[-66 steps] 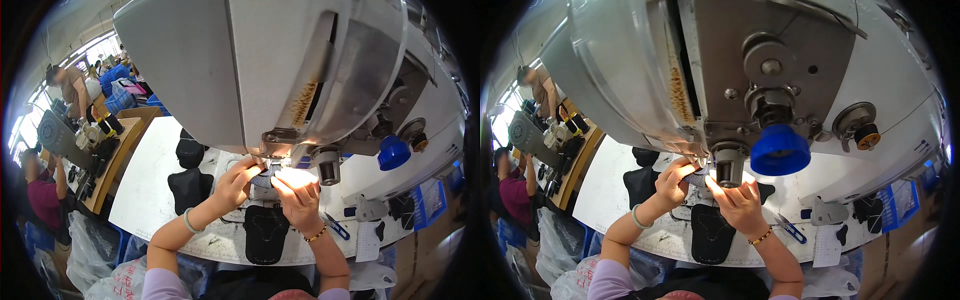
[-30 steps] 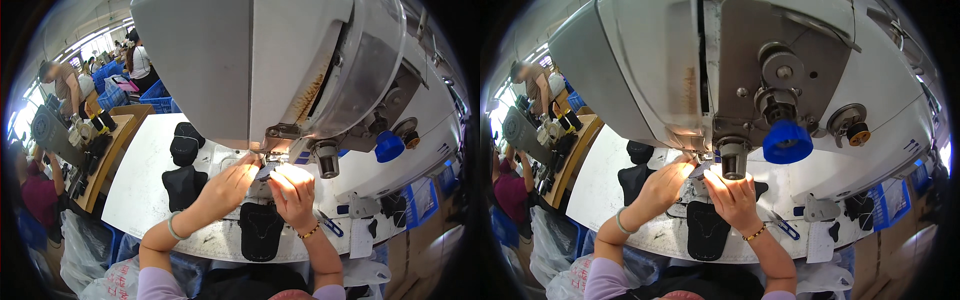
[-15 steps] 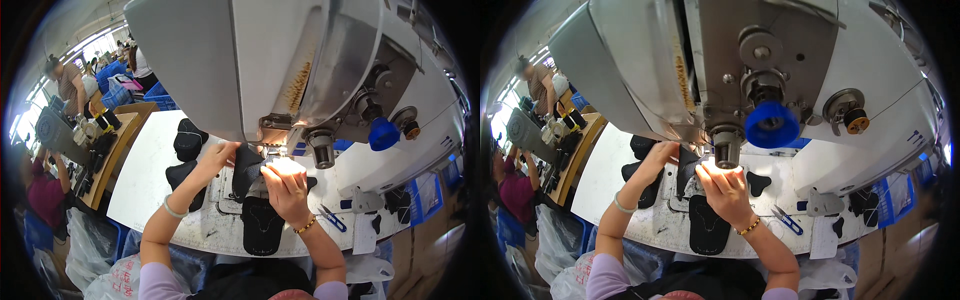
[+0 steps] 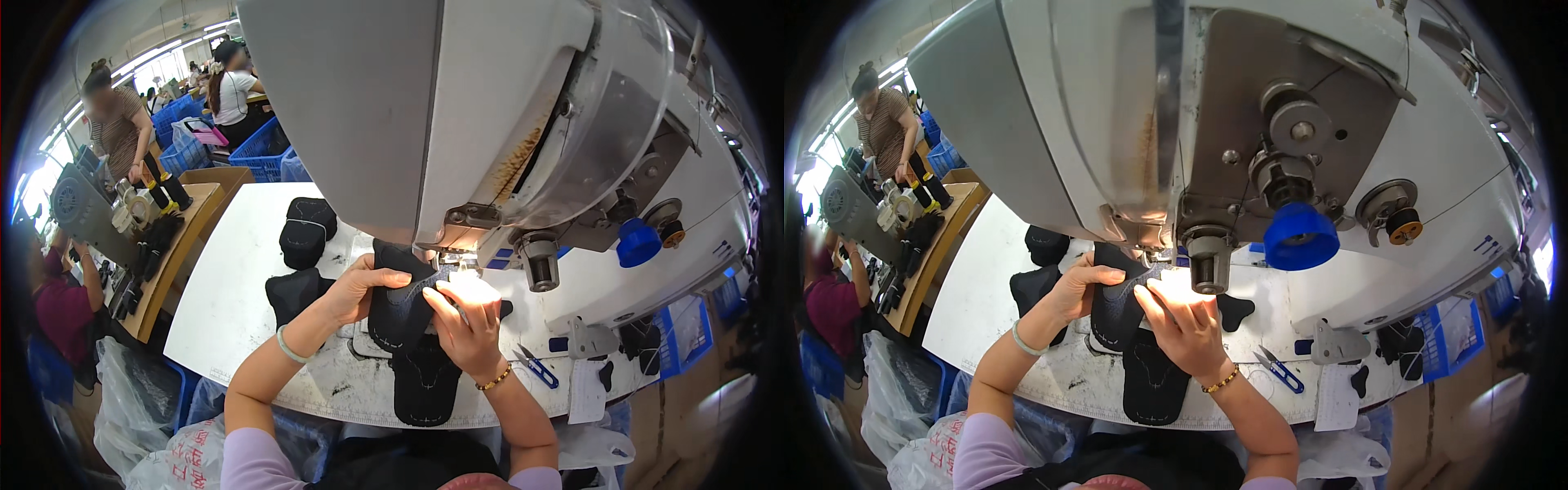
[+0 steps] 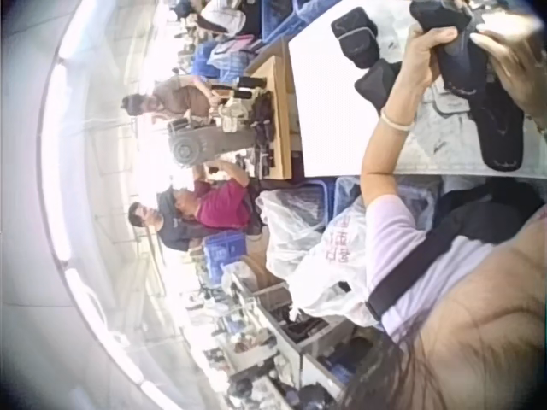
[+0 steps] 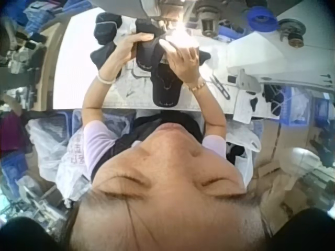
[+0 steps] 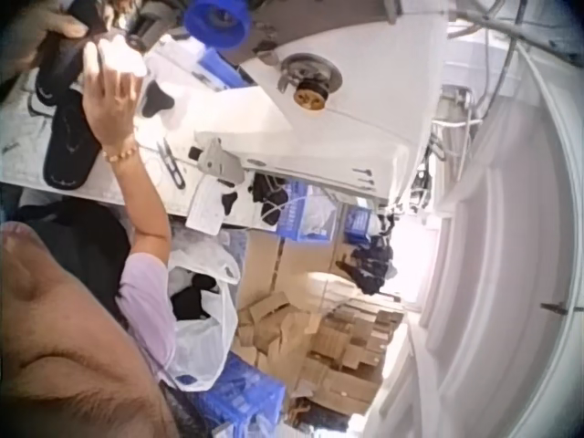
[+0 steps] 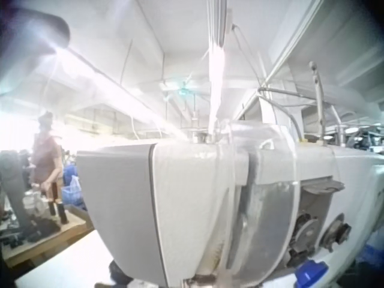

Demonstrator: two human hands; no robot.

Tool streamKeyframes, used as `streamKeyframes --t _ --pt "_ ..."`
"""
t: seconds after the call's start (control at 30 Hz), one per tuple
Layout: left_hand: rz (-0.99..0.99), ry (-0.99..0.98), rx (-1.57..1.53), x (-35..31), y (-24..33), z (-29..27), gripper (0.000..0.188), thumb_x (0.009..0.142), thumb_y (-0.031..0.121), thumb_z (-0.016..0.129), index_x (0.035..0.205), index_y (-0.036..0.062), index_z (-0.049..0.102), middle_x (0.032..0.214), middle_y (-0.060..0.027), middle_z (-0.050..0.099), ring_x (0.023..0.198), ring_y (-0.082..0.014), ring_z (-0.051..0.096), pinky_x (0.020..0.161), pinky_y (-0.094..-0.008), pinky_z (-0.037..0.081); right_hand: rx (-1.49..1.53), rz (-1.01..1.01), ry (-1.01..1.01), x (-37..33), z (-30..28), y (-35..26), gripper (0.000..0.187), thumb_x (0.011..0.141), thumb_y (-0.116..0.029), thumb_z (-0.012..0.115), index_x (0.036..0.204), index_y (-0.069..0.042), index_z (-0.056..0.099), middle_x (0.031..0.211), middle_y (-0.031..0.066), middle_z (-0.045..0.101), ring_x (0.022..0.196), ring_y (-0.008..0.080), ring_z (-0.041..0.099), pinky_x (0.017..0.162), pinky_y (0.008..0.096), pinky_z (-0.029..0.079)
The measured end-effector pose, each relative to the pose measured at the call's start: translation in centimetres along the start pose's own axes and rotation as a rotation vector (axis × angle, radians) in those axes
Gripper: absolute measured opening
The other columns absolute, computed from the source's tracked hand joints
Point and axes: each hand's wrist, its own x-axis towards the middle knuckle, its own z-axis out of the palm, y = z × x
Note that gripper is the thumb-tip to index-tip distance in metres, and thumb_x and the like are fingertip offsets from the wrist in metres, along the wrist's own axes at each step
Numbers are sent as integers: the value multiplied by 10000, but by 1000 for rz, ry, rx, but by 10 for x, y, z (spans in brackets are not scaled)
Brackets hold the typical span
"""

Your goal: The person operates a sewing machine to stitch black fabric parts, likely shoe components, in a factory setting. They repeatedly guide the fabric under the needle, sew along edges, and trim excess thread with scissors before moving to the next piece.

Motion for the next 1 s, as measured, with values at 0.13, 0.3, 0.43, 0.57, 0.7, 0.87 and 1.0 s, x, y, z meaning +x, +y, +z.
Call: streamKeyframes --t 0.13,0.3,0.43,0.57,0.7,0.87,1.0 --pt "37 59 37 -9 4 22 347 745 -19 573 1092 -22 566 944 -112 646 838 -178 647 784 -281 530 4 -36 3 -4 -2 2 342 697 -104 693 1032 -165 667 1078 -49 563 938 109 536 809 296 395" --pt "108 174 23 -15 -8 33 322 736 5 528 1050 -44 577 902 -120 647 799 -190 646 781 -295 527 3 -47 55 -4 -4 8 306 681 -67 668 974 -153 686 1023 -41 593 938 127 541 792 306 389" --pt "62 218 -97 -20 -15 37 233 760 39 551 978 -34 584 917 -115 633 806 -185 635 759 -298 525 62 -62 59 -5 -7 12 295 663 -28 650 936 -131 691 979 -24 607 928 174 536 834 330 413" --pt "79 242 -140 -20 -23 41 221 783 95 527 925 -53 609 887 -139 650 780 -221 641 750 -332 519 112 -86 42 -8 -10 18 300 662 -43 652 945 -137 687 987 -28 613 911 175 545 822 330 414" --pt "88 254 -147 -20 -30 41 234 793 126 532 926 -52 608 897 -142 650 793 -227 639 770 -341 514 153 -74 17 -6 -13 23 284 658 -74 665 936 -129 686 979 -28 620 889 176 552 798 322 421" --pt "264 231 -121 -18 -39 43 197 778 30 587 967 -21 606 913 -95 645 823 -179 630 784 -309 510 157 -63 -38 -1 -21 28 265 656 -111 677 921 -107 687 962 -4 632 862 191 561 763 320 436" --pt "352 205 49 -25 -37 61 230 785 19 640 1010 -8 601 919 -52 638 833 -125 607 766 -268 501 255 17 -10 -4 -19 44 271 660 -143 699 922 -75 683 946 66 653 811 226 591 741 340 459"
